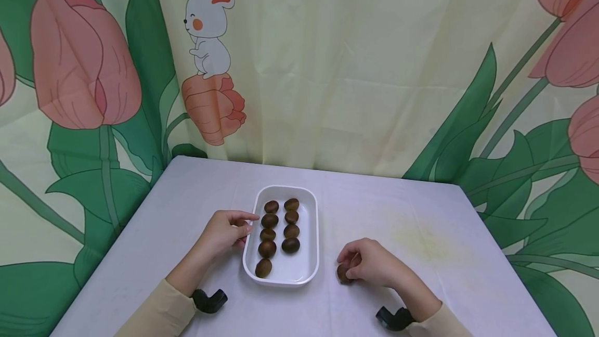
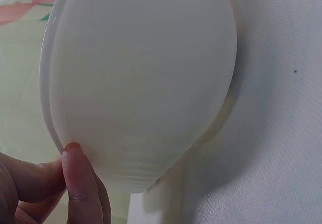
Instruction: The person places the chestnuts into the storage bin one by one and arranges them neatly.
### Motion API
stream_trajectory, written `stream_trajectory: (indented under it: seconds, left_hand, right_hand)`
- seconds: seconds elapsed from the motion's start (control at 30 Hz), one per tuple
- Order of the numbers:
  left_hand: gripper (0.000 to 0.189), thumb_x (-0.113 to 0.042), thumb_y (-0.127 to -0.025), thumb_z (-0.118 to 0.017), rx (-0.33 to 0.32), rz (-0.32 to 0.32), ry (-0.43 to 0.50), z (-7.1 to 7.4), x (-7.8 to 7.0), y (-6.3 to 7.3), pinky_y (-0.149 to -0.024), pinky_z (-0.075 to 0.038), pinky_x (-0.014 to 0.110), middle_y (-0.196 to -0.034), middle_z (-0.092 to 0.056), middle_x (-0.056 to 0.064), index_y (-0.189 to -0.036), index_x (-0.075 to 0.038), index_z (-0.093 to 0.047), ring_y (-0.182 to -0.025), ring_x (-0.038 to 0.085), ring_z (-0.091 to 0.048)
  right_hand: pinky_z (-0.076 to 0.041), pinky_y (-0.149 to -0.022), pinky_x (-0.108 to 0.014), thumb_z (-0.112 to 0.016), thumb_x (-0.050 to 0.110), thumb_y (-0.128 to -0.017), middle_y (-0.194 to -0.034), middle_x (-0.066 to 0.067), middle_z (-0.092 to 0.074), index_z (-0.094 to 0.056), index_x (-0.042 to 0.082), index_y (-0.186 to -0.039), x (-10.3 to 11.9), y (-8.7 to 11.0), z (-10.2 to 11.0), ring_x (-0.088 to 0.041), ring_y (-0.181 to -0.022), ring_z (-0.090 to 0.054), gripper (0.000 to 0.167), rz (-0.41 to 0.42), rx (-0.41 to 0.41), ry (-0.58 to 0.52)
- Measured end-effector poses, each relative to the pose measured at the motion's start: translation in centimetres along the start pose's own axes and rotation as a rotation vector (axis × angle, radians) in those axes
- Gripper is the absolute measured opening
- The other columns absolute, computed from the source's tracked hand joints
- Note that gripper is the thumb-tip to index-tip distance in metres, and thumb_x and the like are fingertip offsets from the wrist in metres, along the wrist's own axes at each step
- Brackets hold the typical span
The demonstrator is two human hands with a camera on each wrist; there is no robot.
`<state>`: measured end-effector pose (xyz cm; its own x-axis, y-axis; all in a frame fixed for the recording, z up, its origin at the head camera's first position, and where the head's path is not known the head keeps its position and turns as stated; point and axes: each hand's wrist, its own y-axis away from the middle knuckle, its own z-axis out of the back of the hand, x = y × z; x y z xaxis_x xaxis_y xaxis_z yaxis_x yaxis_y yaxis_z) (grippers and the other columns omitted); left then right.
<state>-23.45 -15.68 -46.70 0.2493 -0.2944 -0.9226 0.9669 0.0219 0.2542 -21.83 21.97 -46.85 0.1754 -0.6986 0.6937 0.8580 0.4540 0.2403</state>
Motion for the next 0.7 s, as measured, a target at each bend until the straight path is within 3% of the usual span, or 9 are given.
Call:
stream_trajectory:
  seconds: [0.7]
  left_hand:
    - [0.029, 0.001, -0.097, -0.075, 0.002, -0.004, -0.002, 0.04, 0.04, 0.00, -0.060, -0.059, 0.027, -0.093, -0.066, 0.012, -0.124, -0.006, -0.080, -0.068, 0.018, -0.064]
  right_hand:
    - [-0.053, -0.070, -0.025, -0.083, -0.004, -0.081, -0.082, 0.007, -0.069, -0.077, 0.023, -0.091, 0.54, -0.06, 0.03, -0.014, -0.078, -0.064, 0.030, 0.040, -0.022, 0.043]
